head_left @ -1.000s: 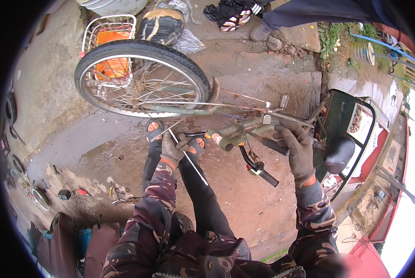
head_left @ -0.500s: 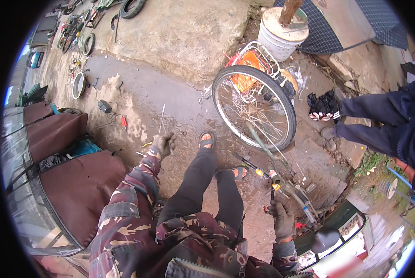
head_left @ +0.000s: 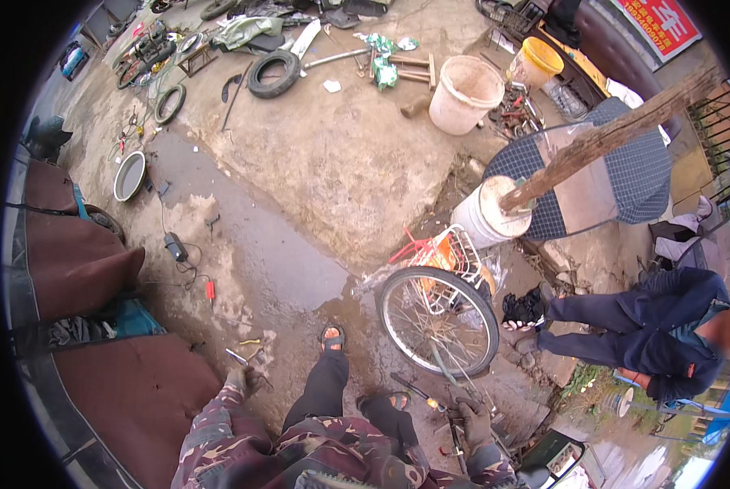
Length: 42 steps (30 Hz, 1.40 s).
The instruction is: The person removes the handlebar assembly from a bicycle using a hammer and wrench, then reattaches it and tightens the stem. The person also uses a wrench to adjust the front wheel axle nuts.
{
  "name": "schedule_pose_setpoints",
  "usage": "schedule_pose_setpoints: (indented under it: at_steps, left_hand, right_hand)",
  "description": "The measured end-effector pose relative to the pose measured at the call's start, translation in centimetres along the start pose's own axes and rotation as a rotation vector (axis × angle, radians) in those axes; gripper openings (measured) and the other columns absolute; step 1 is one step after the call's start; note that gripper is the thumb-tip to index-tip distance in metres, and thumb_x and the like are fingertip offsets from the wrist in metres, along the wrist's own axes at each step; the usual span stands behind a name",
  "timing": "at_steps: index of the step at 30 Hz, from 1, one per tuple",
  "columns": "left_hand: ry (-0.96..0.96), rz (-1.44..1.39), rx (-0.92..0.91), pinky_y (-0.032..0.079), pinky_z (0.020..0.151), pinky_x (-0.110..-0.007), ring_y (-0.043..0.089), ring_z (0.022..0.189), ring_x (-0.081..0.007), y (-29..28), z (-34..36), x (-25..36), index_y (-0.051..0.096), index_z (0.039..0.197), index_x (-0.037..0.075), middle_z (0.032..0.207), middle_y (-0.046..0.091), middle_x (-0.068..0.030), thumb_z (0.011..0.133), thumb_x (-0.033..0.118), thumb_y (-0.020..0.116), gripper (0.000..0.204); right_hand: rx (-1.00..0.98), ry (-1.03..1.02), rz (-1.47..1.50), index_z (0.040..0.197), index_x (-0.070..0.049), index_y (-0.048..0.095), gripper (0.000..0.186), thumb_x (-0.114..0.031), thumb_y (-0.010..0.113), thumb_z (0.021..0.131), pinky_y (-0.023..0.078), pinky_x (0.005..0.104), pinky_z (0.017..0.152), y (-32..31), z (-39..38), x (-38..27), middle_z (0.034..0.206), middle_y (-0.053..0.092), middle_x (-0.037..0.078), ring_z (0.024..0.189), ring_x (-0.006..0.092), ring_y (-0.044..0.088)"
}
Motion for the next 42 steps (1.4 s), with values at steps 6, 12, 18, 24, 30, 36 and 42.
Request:
schedule_pose_setpoints:
  at_steps: [6, 12, 18, 24, 30, 36, 42]
  left_hand:
    - [-0.028, 0.135, 0.06, 0.053, 0.06, -0.046, 0.057, 0.056, -0.0226, -5.4, -5.3, 3.5, 0.064, 0.114, 0.01, 0.082, 0.072, -0.0106, 0.104, 0.025, 0.047, 0.025]
    - [-0.098, 0.092, -0.223, 0.051, 0.054, -0.042, 0.054, 0.052, -0.0222, 7.7, -7.5, 14.9, 0.057, 0.112, 0.008, 0.078, 0.065, -0.012, 0.106, 0.027, 0.048, 0.022]
    - [0.366, 0.252, -0.267, 0.06, 0.055, -0.041, 0.067, 0.061, -0.0251, 27.3, -13.5, 40.6, 0.054, 0.134, 0.008, 0.092, 0.073, -0.0184, 0.104, 0.032, 0.06, 0.039]
    - [0.016, 0.155, -0.131, 0.059, 0.052, -0.049, 0.067, 0.061, -0.0333, 33.3, -17.6, 51.3, 0.052, 0.134, 0.007, 0.088, 0.073, -0.0225, 0.104, 0.025, 0.058, 0.036]
    - [-0.008, 0.393, -0.057, 0.059, 0.055, -0.052, 0.069, 0.064, -0.033, 42.6, -20.7, 57.6, 0.055, 0.132, 0.004, 0.103, 0.073, -0.0223, 0.102, 0.023, 0.057, 0.035]
    - [0.067, 0.491, -0.18, 0.06, 0.056, -0.049, 0.071, 0.066, -0.0304, 60.7, -19.0, 71.5, 0.061, 0.124, 0.002, 0.104, 0.075, -0.0206, 0.102, 0.024, 0.056, 0.032]
    - [0.094, 0.852, -0.094, 0.06, 0.057, -0.047, 0.074, 0.068, -0.0278, 66.9, -22.1, 90.2, 0.067, 0.116, 0.0, 0.105, 0.076, -0.0188, 0.101, 0.025, 0.055, 0.031]
  right_hand:
    - [0.156, -0.074, 0.039, 0.121, 0.002, 0.068, 0.028, -0.017, 0.065, 0.101, 0.06, 0.032, 0.065, 4.9, 2.0, -9.5, 0.1, 0.076, 0.014, 0.077, 0.0203, 0.073]
    - [0.196, -0.125, 0.092, 0.119, 0.001, 0.069, 0.028, -0.02, 0.066, 0.1, 0.059, 0.0312, 0.063, 8.5, 8.4, -18.5, 0.097, 0.076, 0.013, 0.073, 0.0191, 0.072]
    - [0.249, -0.045, 0.146, 0.12, 0.002, 0.067, 0.029, -0.02, 0.066, 0.101, 0.058, 0.0313, 0.062, 18.1, 22.5, -33.2, 0.097, 0.076, 0.012, 0.071, 0.018, 0.07]
    - [0.014, -0.133, 0.205, 0.125, 0.004, 0.065, 0.032, -0.02, 0.064, 0.103, 0.06, 0.0316, 0.072, 32.0, 31.7, -55.4, 0.104, 0.075, 0.013, 0.082, 0.0198, 0.072]
    - [0.052, -0.18, 0.327, 0.127, -0.002, 0.067, 0.028, -0.018, 0.062, 0.104, 0.058, 0.03, 0.069, 34.0, 34.5, -78.1, 0.102, 0.075, 0.01, 0.079, 0.0181, 0.071]
    - [0.059, -0.35, 0.483, 0.13, -0.004, 0.066, 0.032, -0.021, 0.063, 0.103, 0.056, 0.0287, 0.07, 38.6, 44.7, -97.5, 0.101, 0.075, 0.009, 0.08, 0.0169, 0.07]
    - [0.394, -0.068, 0.724, 0.142, -0.011, 0.057, 0.05, -0.042, 0.059, 0.103, 0.053, 0.0296, 0.084, 36.0, 52.3, -104.4, 0.114, 0.067, 0.004, 0.097, 0.0163, 0.064]
Point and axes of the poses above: each hand's wrist, its own z-axis towards the middle knuckle, its own y-axis out of the palm, x = y × z, the point moved 10 cm from there along z, towards the middle knuckle
